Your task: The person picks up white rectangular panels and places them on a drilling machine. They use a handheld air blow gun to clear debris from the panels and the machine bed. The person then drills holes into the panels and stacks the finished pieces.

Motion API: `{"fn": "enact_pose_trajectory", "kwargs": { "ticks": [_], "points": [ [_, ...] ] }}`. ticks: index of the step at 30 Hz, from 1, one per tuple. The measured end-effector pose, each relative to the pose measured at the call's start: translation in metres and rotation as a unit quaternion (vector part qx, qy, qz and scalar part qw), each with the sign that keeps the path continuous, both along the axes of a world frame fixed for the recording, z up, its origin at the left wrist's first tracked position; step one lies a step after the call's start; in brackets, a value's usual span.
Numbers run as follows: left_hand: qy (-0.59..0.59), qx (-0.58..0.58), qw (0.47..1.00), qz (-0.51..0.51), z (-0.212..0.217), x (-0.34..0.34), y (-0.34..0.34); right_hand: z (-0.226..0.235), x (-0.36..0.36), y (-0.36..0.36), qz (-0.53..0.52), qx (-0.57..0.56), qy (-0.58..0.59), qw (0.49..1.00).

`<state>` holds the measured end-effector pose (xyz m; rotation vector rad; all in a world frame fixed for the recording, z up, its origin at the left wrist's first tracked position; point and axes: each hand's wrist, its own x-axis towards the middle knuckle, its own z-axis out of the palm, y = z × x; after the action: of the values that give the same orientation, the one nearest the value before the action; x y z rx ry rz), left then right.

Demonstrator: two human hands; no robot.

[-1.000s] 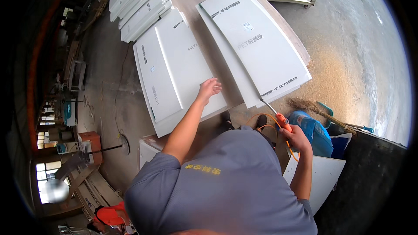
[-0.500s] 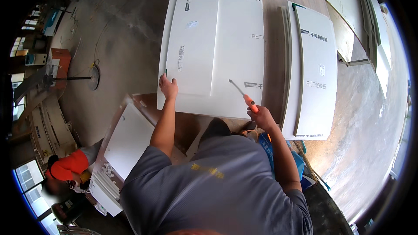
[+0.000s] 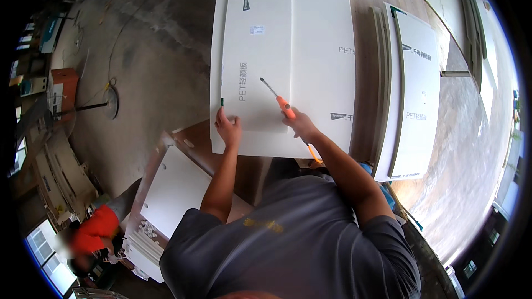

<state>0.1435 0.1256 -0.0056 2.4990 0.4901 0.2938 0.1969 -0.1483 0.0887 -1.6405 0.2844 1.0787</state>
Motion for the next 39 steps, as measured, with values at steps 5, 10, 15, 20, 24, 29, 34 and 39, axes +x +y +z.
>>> {"fn": "enact_pose_trajectory", "kwargs": {
  "ticks": [5, 10, 15, 20, 24, 29, 34, 39],
  "points": [
    [0.062, -0.024, 0.998, -0.003, 0.008, -0.018, -0.024, -0.003, -0.017, -0.002, -0.011, -0.007, 0.013, 1.0],
    [0.077, -0.061, 0.995, -0.026, 0.014, -0.065, -0.061, 0.004, -0.043, -0.036, -0.044, -0.028, 0.045, 0.998],
    [0.128, -0.179, 0.975, -0.003, 0.029, -0.147, -0.097, 0.007, -0.11, -0.08, -0.049, -0.062, 0.038, 0.996],
    [0.302, -0.404, 0.86, 0.079, 0.038, -0.182, -0.095, -0.034, -0.205, -0.127, -0.075, -0.12, -0.117, 0.983],
    [0.245, -0.583, 0.774, 0.024, -0.007, -0.215, -0.092, -0.02, -0.237, -0.131, -0.125, -0.201, -0.215, 0.947],
    [0.124, -0.507, 0.853, -0.03, 0.073, -0.21, -0.115, 0.029, -0.268, -0.141, -0.145, -0.042, -0.313, 0.938],
    [0.041, -0.349, 0.921, -0.17, 0.178, -0.189, -0.187, 0.087, -0.285, -0.123, -0.156, -0.003, -0.41, 0.899],
    [0.016, -0.507, 0.796, -0.33, 0.153, -0.17, -0.25, 0.14, -0.27, -0.114, -0.194, -0.135, -0.479, 0.846]
  ]
}}
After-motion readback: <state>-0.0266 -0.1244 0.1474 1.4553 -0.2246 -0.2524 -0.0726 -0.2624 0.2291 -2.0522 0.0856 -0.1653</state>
